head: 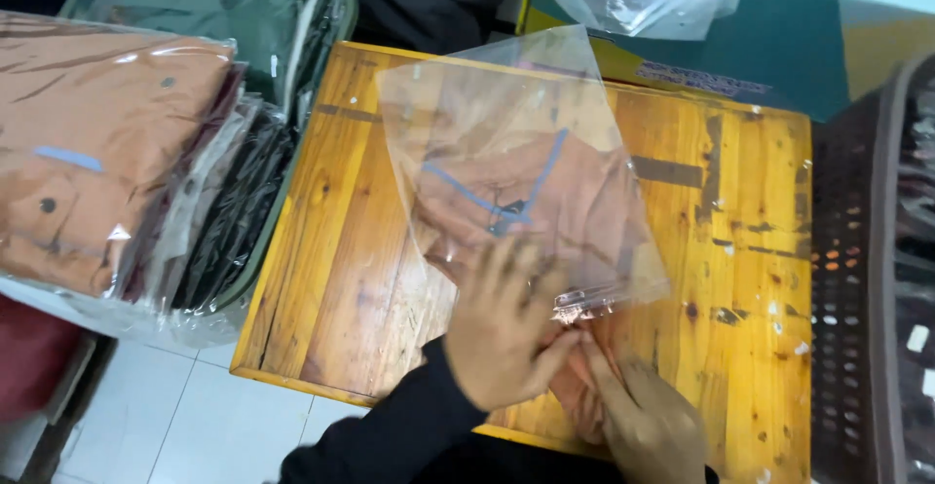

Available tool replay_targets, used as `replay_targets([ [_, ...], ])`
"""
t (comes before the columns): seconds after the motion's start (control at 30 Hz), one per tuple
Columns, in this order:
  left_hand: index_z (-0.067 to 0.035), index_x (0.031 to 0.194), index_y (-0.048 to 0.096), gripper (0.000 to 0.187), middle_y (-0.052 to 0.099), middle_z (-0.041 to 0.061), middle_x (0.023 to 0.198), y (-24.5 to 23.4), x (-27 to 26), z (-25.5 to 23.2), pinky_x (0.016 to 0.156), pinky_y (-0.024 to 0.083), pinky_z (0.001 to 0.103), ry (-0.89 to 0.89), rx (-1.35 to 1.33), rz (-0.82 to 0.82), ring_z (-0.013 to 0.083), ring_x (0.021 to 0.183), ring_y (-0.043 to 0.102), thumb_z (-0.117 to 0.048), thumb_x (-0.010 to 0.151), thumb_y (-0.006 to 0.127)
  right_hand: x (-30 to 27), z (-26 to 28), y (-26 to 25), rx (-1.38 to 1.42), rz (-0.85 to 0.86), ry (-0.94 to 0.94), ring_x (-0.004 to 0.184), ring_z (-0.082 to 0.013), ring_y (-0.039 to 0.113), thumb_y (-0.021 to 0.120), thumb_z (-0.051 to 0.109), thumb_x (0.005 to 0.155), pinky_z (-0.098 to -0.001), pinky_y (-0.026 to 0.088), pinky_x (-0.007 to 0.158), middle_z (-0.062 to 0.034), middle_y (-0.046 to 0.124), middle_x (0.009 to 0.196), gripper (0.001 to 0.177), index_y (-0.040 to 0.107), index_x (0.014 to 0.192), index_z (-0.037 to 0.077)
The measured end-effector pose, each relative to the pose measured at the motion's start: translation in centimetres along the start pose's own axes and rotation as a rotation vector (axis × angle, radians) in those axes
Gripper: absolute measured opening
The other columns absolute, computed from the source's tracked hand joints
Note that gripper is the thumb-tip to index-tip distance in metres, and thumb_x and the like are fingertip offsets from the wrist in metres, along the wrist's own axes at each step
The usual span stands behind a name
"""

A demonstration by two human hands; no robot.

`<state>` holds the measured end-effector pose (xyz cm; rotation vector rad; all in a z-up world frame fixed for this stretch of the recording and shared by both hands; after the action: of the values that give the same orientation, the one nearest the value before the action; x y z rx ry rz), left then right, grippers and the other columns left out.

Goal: Folding a garment and carefully inserting it into a plastic packaging bag for shipment.

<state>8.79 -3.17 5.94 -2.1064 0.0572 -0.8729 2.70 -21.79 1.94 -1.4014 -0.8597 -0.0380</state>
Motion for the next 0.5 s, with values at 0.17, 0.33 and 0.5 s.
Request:
replay_targets([
  [0.17,-0.004,0.158,0.014,0.101,0.017,0.025,0.159,1.6,-9.0,2.7,0.122,0.016,0.058,-0.544,-0.333,-0.304,0.0435,0.150,0.019,-0.034,0.082,0.074,-2.1,-0.7,1.2,-0.001,-0.038,0.088,0.070,-0.0209,0.066,0.046,0.014,0.104,-0.0330,0.054,0.071,-0.0087,0.076,0.113,0.038,0.075,0.128,0.020],
  [0.33,-0.003,0.157,0.028,0.072,0.030,0.021,0.163,3.6,-11.5,5.2,0.123,0.029,0.055,-0.881,-1.274,-0.837,0.0322,0.155,0.026,-0.005,0.091,0.054,0.2,0.5,-0.5,0.196,-0.117,0.074,0.078,-0.0239,0.070,0.041,0.004,0.106,-0.0327,0.056,0.079,-0.0192,0.076,0.106,0.039,0.078,0.118,0.007],
  [0.5,-0.007,0.113,0.065,0.054,0.067,0.010,0.101,2.4,-7.3,7.5,0.087,0.051,0.035,-1.458,-1.857,-0.605,0.0246,0.095,0.064,-0.054,0.090,0.052,-2.7,-0.1,-0.8,0.169,0.069,0.149,0.083,-0.0254,0.073,0.046,-0.001,0.088,-0.0343,0.056,0.071,-0.0134,0.076,0.119,0.053,0.071,0.130,0.020],
])
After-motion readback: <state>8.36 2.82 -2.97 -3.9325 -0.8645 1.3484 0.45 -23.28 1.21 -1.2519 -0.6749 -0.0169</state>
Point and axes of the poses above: each hand's wrist, its own x-axis towards the middle knuckle, its own y-axis out of the palm, z = x × y, the point moved 2 cm from there along x, towards the middle knuckle
